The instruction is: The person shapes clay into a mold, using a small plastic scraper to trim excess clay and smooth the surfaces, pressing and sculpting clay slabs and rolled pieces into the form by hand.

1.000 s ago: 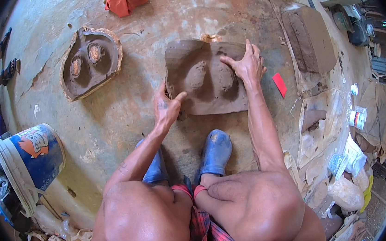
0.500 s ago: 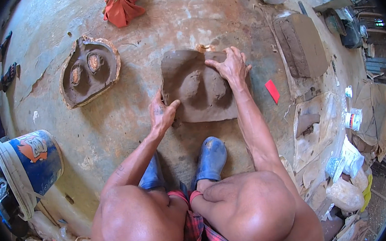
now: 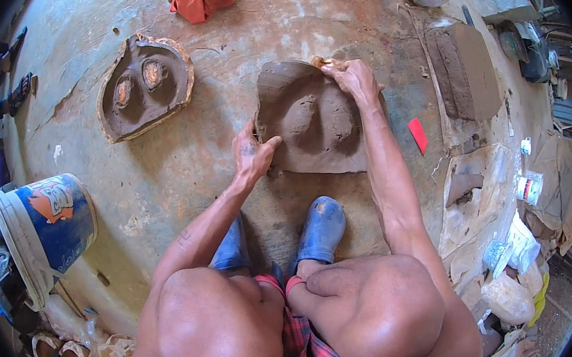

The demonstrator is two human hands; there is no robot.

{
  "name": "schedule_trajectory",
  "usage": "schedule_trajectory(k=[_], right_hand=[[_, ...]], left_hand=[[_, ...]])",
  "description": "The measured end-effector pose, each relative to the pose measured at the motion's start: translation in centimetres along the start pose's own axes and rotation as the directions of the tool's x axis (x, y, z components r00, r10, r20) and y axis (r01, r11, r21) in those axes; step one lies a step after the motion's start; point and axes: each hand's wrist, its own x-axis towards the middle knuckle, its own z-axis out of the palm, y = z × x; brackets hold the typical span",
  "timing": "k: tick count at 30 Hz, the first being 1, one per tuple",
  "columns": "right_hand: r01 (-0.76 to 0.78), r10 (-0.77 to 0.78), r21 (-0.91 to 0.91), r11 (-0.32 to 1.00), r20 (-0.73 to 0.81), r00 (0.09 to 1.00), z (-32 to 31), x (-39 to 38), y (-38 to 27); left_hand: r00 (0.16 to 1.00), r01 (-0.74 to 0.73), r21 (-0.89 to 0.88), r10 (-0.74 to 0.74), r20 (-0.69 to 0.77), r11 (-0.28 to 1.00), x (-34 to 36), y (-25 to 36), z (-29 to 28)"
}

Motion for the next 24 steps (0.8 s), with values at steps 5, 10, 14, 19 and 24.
schedule_trajectory(k=[5,10,14,19,24], right_hand=[[-0.004,-0.005,-0.066,0.998,-0.127,0.992,2.3,1.5,3.6],[-0.281,0.265,-0.091,0.955,-0.157,0.951,1.5,-2.5,6.9],[-0.285,0.275,-0.031,0.958,-0.177,0.945,1.4,-5.0,8.2],[-0.280,0.272,-0.027,0.960,-0.175,0.946,1.6,-5.1,8.1],[-0.264,0.257,-0.012,0.964,-0.194,0.947,1.9,-5.0,8.3]], left_hand=[[0.997,-0.010,0.105,0.002,0.082,0.994,4.0,1.6,-1.8],[0.983,-0.173,0.143,0.163,0.081,0.974,6.4,0.5,-2.3],[0.984,-0.175,0.180,0.179,-0.009,0.968,3.9,0.7,-0.1],[0.989,-0.091,0.026,0.093,-0.113,0.996,4.0,0.8,1.0],[0.978,-0.057,0.000,0.056,-0.203,0.998,4.1,1.6,1.7]])
